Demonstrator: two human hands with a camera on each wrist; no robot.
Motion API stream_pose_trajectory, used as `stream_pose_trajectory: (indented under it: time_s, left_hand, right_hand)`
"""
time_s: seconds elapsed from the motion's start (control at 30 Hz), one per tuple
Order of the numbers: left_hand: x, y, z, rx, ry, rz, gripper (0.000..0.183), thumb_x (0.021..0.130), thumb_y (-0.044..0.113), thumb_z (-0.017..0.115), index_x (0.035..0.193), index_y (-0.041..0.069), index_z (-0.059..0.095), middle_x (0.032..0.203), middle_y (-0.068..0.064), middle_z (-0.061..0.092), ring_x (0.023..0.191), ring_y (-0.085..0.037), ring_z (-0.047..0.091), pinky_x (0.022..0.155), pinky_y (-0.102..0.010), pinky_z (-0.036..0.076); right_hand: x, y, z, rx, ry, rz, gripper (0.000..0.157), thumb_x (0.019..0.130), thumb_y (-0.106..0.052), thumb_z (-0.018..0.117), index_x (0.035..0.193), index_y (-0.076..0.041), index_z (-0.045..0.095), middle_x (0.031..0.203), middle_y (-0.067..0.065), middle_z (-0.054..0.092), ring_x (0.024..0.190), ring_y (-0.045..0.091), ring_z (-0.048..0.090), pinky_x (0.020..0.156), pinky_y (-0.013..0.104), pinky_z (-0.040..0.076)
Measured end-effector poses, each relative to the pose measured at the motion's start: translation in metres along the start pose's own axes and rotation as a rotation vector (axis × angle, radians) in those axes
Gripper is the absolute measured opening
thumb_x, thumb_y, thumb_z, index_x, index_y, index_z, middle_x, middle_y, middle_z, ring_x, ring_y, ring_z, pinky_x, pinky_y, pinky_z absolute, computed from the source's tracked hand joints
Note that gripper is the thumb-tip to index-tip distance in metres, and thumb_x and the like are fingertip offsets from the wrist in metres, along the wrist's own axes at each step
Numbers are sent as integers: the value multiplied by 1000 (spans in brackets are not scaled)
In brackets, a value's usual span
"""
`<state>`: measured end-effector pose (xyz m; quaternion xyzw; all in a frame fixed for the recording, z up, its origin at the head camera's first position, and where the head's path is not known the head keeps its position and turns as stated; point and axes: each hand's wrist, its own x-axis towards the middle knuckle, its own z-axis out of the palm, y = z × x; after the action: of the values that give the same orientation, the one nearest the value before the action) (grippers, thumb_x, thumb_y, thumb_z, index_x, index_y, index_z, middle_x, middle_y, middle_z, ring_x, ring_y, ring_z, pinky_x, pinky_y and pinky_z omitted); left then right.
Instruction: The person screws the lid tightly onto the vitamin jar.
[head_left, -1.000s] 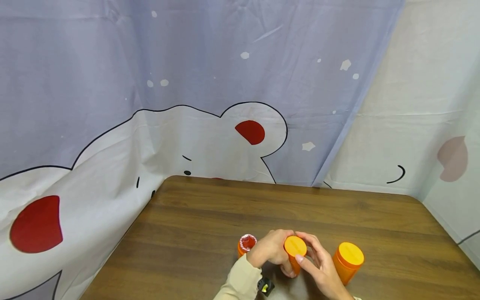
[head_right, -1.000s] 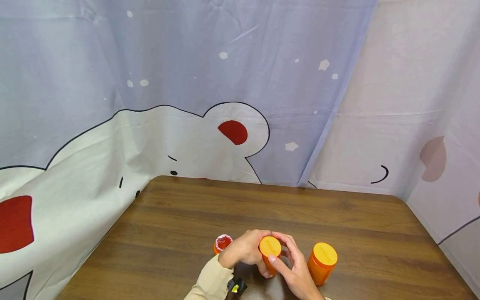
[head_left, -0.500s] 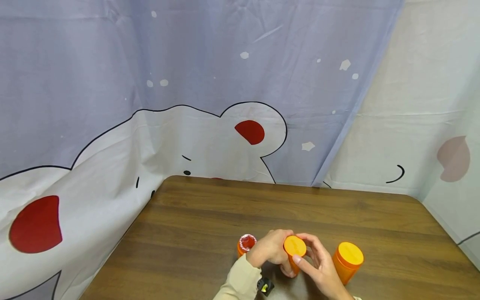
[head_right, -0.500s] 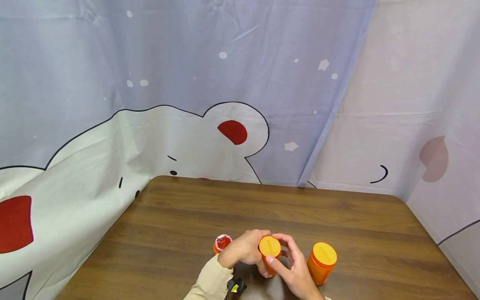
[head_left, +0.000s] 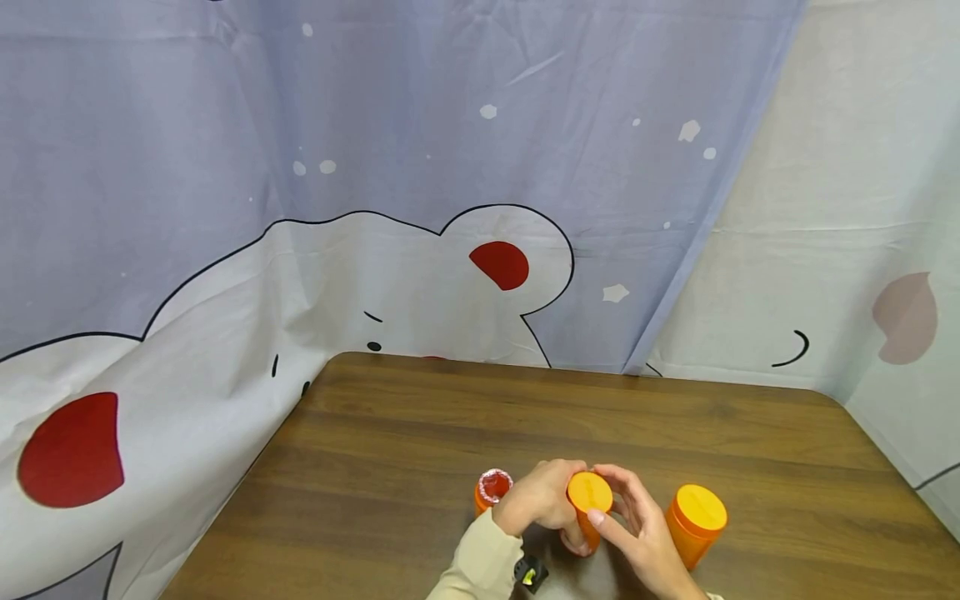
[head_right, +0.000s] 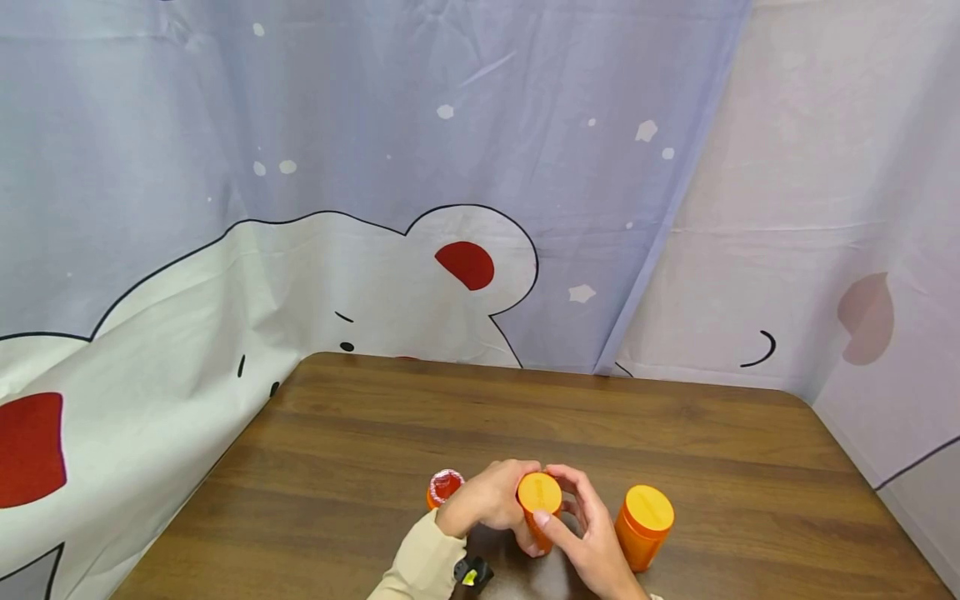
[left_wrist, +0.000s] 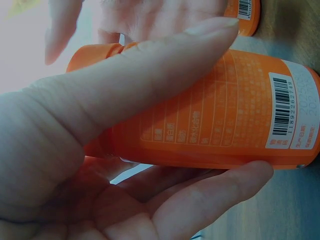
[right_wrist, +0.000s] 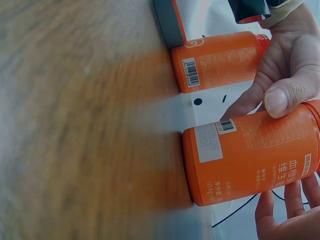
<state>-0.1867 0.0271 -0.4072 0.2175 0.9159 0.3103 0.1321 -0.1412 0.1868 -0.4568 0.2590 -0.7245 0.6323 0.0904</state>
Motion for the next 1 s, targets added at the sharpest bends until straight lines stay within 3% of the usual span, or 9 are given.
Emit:
stream_pose_trajectory:
  time_s: [0.17, 0.33, 0.7, 1.0]
  left_hand:
    - [0, 1, 0, 16, 2, 2, 65, 39, 18, 93, 93, 23, 58, 73, 12, 53, 64, -7, 48, 61, -20, 42]
    - [-2, 2, 1, 27, 10, 7, 61, 39, 18, 93, 88, 22, 57, 71, 12, 52, 63, -7, 48, 59, -20, 41]
    - [-2, 2, 0, 30, 16, 8, 61, 39, 18, 94, 87, 23, 57, 70, 12, 52, 63, -6, 48, 59, -20, 41]
    - [-1, 1, 0, 23, 11, 3, 61, 40, 19, 93, 88, 22, 56, 71, 11, 51, 63, -7, 47, 59, -21, 41]
  right_hand:
    - [1, -2, -2, 93, -51, -51, 42, 88, 9, 46, 129, 12, 36, 124, 28, 41, 114, 13, 49, 92, 23, 42]
    - [1, -2, -3, 124, -60, -50, 42, 87, 10, 47, 128, 11, 37, 125, 29, 40, 115, 13, 49, 91, 24, 43]
    - [0, 0, -1, 63, -7, -10, 42, 85, 9, 55, 124, 9, 39, 120, 16, 49, 109, 10, 52, 88, 23, 43]
    - [0, 0, 0, 15, 23, 6, 44, 83, 8, 58, 123, 9, 39, 119, 17, 48, 109, 12, 51, 84, 23, 44]
